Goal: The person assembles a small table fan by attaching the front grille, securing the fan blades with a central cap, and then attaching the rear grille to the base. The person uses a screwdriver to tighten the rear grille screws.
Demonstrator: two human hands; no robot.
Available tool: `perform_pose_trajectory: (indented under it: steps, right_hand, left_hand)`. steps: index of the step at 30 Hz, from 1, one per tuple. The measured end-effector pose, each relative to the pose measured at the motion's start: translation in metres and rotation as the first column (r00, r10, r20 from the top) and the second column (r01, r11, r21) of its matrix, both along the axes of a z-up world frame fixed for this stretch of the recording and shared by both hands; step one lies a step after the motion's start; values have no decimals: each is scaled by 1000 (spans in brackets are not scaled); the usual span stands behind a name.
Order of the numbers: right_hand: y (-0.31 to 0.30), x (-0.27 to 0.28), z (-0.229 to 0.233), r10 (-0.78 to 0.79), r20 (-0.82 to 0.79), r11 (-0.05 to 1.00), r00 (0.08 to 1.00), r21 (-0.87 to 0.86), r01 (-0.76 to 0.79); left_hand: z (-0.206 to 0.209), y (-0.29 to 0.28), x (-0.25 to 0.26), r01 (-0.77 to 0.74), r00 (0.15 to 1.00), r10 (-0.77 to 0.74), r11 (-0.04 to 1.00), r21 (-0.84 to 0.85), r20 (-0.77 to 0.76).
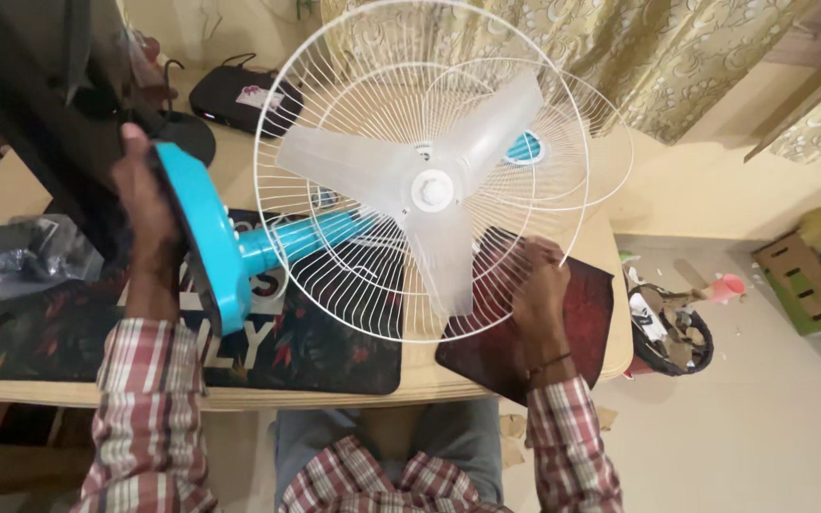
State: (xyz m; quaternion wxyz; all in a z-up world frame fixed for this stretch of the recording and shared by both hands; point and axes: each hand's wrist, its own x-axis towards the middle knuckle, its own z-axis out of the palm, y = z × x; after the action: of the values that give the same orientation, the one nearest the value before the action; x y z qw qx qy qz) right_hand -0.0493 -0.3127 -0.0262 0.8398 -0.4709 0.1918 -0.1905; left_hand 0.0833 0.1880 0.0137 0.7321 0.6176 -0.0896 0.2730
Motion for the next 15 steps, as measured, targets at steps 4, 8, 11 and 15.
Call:
perform_pose_trajectory:
  steps: [4,8,11,15]
  right_hand:
    - [-7,47,12,86,181,996,980,-30,-82]
    - [-11,96,29,142,79,966,987,-229,-120]
    - [-6,137,34,106,101,947,989,-313,-69]
    - [1,186,31,121,174,929,977,-367,-50]
  left_hand:
    - [6,5,-19,-111,991,112,994,-25,71]
    - [10,-5,-51,-175,968,186,982,-77,166]
    - [13,-18,-70,-236,937,248,969,-81,244]
    - [18,-32,-99,-349,914,351,936,-46,206]
